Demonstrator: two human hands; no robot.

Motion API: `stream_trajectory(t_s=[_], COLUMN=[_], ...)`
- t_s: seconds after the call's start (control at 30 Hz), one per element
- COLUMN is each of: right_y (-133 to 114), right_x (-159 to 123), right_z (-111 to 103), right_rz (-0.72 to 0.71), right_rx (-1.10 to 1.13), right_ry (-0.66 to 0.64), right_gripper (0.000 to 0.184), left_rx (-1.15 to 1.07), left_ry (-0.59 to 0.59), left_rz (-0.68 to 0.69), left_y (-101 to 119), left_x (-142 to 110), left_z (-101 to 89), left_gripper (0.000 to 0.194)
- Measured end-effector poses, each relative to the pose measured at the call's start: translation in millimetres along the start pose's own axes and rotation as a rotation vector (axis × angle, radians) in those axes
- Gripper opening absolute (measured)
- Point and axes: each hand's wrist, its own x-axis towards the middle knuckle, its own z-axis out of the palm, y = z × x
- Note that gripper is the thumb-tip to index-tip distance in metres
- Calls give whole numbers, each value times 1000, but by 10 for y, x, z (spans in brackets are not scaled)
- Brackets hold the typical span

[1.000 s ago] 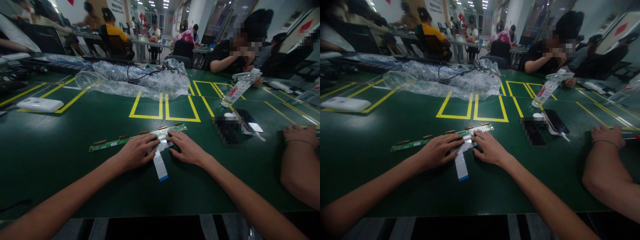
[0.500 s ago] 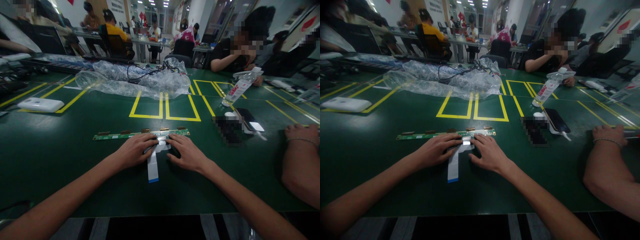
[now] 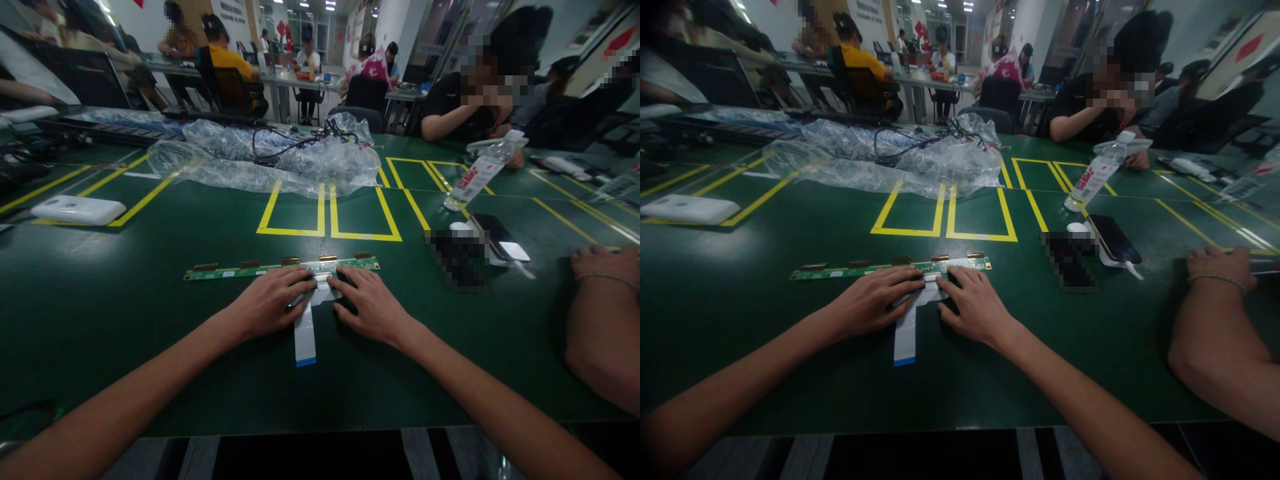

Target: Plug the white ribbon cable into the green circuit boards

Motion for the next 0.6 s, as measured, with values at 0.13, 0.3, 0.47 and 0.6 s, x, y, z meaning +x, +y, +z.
stream_trajectory(t_s=[0.13, 0.3, 0.47, 0.6], right_y=[8, 8, 4, 15], right_x=[-4, 8, 24, 25], right_z=[9, 17, 20, 22], right_rz=[4, 9, 12, 14], right_rx=[-9, -11, -41, -45], right_ry=[-1, -2, 9, 7], right_gripper=[55, 57, 56, 58], left_rx=[-4, -22, -12, 5], left_ry=[-5, -6, 2, 20], left_rz=[-24, -56, -62, -43], left_y=[15, 41, 47, 37], left_x=[7, 27, 31, 39], left_z=[2, -6, 6, -6], left_gripper=[39, 38, 40, 38])
